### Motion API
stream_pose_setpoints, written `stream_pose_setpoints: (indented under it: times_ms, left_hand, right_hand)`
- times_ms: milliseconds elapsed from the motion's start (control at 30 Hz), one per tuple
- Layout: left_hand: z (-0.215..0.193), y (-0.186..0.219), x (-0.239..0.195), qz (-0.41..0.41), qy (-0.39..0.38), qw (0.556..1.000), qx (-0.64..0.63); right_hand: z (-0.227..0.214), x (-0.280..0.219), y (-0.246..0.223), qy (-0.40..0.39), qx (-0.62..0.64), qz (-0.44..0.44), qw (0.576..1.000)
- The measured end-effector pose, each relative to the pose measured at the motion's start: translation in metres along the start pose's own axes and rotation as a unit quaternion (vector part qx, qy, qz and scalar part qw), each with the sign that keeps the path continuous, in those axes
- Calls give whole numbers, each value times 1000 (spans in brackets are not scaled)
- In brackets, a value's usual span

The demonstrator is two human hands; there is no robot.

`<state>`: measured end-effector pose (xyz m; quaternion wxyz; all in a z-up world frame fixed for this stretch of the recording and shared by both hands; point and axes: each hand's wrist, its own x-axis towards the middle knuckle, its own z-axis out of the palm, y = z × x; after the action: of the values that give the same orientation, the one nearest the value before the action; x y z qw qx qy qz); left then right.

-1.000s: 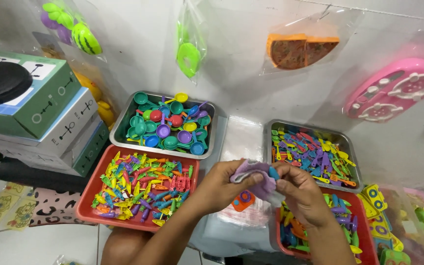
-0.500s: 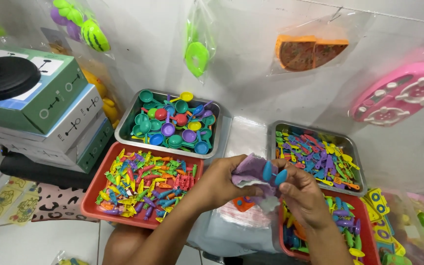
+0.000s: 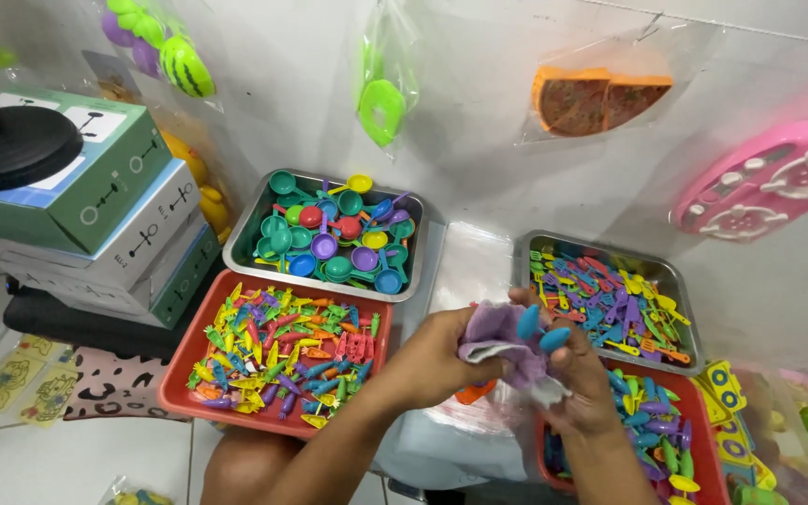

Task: The person sits on the floor and wipes various colorful plastic toys, including a toy car and small utensils, using a purple cloth. They pick up items from red and silver trays, wipe them, and place them back or into a plastic bag.

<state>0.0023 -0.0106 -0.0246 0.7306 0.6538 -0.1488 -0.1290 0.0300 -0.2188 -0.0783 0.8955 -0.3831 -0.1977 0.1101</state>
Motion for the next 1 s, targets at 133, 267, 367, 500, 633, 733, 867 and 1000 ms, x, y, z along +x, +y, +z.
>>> stream_pose_setpoints:
  times_ms: [133, 267, 367, 500, 633, 733, 867, 1000]
  left_hand:
    - [5, 23, -4, 142, 115, 952, 246]
    - [8, 23, -5, 224, 194, 879, 372]
    - [5, 33, -5, 240, 207, 886, 338]
    - [1, 33, -5, 231, 248, 856, 391]
    - [-15, 24, -3, 220, 301, 846, 381]
    - [-25, 24, -1, 210, 338, 847, 352]
    - [-29, 17, -1, 188, 338, 852, 353]
    - [-31, 16, 0, 179, 306, 868, 349]
  right_hand:
    - [20, 10, -8, -58, 10, 7, 998]
    - [8, 12, -4, -35, -63, -29, 997]
    - [7, 11, -3, 14, -170, -52, 984]
    - [11, 10, -10, -2, -121, -41, 992]
    - [-14, 16, -13, -14, -303, -53, 951]
    - [-40, 22, -7, 14, -629, -91, 772]
    - [-45, 23, 10, 41, -818, -35, 573]
    - [-31, 20, 2, 38, -824, -5, 565]
